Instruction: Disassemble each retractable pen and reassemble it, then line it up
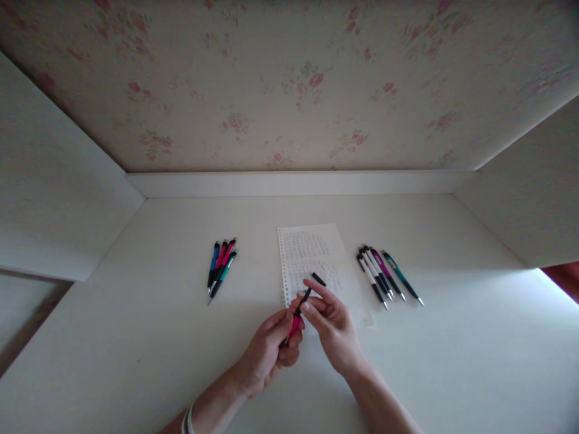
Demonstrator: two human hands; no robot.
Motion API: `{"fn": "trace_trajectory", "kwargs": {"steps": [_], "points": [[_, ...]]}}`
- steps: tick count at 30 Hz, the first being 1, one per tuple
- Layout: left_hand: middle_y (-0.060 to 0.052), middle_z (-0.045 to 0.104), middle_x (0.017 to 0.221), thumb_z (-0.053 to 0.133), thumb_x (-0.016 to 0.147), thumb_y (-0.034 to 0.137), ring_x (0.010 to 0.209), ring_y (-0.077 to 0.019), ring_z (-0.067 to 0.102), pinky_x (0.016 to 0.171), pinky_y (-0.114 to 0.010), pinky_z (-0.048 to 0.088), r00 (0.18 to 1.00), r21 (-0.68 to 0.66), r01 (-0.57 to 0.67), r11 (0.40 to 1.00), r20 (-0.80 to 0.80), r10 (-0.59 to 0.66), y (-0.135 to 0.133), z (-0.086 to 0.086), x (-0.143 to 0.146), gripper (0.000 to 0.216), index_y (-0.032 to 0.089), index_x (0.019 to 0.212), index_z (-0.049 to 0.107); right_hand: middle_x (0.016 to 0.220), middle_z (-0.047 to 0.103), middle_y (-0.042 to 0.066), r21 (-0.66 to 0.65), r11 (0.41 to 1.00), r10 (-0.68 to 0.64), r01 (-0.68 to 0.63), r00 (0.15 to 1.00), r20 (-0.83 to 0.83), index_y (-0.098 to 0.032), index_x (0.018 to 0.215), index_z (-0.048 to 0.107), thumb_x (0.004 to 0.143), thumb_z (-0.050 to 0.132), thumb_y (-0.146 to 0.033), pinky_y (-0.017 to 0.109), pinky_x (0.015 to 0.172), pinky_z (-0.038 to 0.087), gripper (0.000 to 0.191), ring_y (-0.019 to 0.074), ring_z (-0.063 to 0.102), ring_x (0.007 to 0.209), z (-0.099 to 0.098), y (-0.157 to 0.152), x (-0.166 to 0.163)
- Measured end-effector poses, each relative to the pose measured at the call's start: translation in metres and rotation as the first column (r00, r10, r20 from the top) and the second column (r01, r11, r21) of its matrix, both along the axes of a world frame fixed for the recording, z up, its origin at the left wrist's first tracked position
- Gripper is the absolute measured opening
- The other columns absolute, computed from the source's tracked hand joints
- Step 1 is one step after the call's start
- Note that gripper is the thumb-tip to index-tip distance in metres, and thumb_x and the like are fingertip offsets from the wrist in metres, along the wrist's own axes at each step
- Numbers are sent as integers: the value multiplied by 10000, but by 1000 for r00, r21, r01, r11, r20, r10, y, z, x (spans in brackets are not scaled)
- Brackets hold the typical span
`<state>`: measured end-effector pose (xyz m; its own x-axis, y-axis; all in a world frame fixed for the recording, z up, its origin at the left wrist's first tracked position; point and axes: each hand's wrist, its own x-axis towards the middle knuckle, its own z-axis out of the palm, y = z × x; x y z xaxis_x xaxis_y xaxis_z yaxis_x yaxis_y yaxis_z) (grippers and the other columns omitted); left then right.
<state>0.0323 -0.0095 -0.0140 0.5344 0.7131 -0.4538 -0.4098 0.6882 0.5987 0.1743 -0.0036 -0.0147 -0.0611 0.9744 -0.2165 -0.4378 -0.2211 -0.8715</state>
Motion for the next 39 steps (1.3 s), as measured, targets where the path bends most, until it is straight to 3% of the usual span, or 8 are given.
{"fn": "trace_trajectory", "kwargs": {"steps": [7,11,23,27,29,33,36,39], "points": [[70,440,605,604,879,537,411,-38,234,425,-200,134,999,11,4,1000,33,-5,-1,0,0,373,193,993,514,983,743,44,20,997,77,-75,987,-142,-292,1403,460,880,684,-305,331,744,514,569,165,670,787,0,-3,1],[83,404,578,623,868,535,416,-35,181,414,-205,103,998,65,32,997,-49,-29,-1,3,0,373,183,954,538,981,759,48,10,1000,-16,18,989,-147,-291,1334,528,855,717,-290,354,812,509,515,192,680,910,3,-1,4],[69,413,588,573,904,437,440,-40,245,433,-215,136,983,105,107,989,-162,-89,-1,4,-1,272,165,898,576,949,777,34,-39,969,-246,243,951,-188,-262,1141,641,769,798,-286,383,894,523,404,178,724,827,9,11,21],[67,425,594,578,895,445,433,-37,263,433,-212,136,985,93,98,991,-151,-83,-1,3,-2,279,166,896,570,894,764,25,53,926,-376,374,926,21,-247,1063,649,778,778,-331,356,808,553,324,169,711,758,6,15,30],[66,434,601,579,892,449,431,-35,276,434,-210,136,988,83,90,993,-136,-78,-1,2,-2,284,165,898,569,860,753,35,148,888,-461,436,833,306,-224,1021,667,778,763,-372,329,710,560,300,181,702,719,2,18,37],[65,448,609,596,880,435,432,-32,289,436,-208,147,993,57,61,997,-106,-55,-2,-2,-4,273,163,901,575,909,740,67,371,880,-465,295,381,799,-204,996,728,859,640,-427,269,575,506,275,186,688,726,-7,21,51],[64,454,611,604,876,427,429,-31,292,438,-207,158,995,33,54,998,-85,-51,-1,-2,-4,266,164,900,578,937,735,55,414,900,-429,135,109,897,-221,965,758,916,556,-402,278,628,490,275,167,676,698,-13,21,55],[61,461,616,609,878,421,431,-31,298,442,-206,169,996,25,54,998,-76,-52,-1,-1,-4,262,161,897,581,931,729,41,349,935,-349,60,-3,937,-236,968,768,937,527,-383,287,646,478,284,183,683,734,-16,21,53]]}}
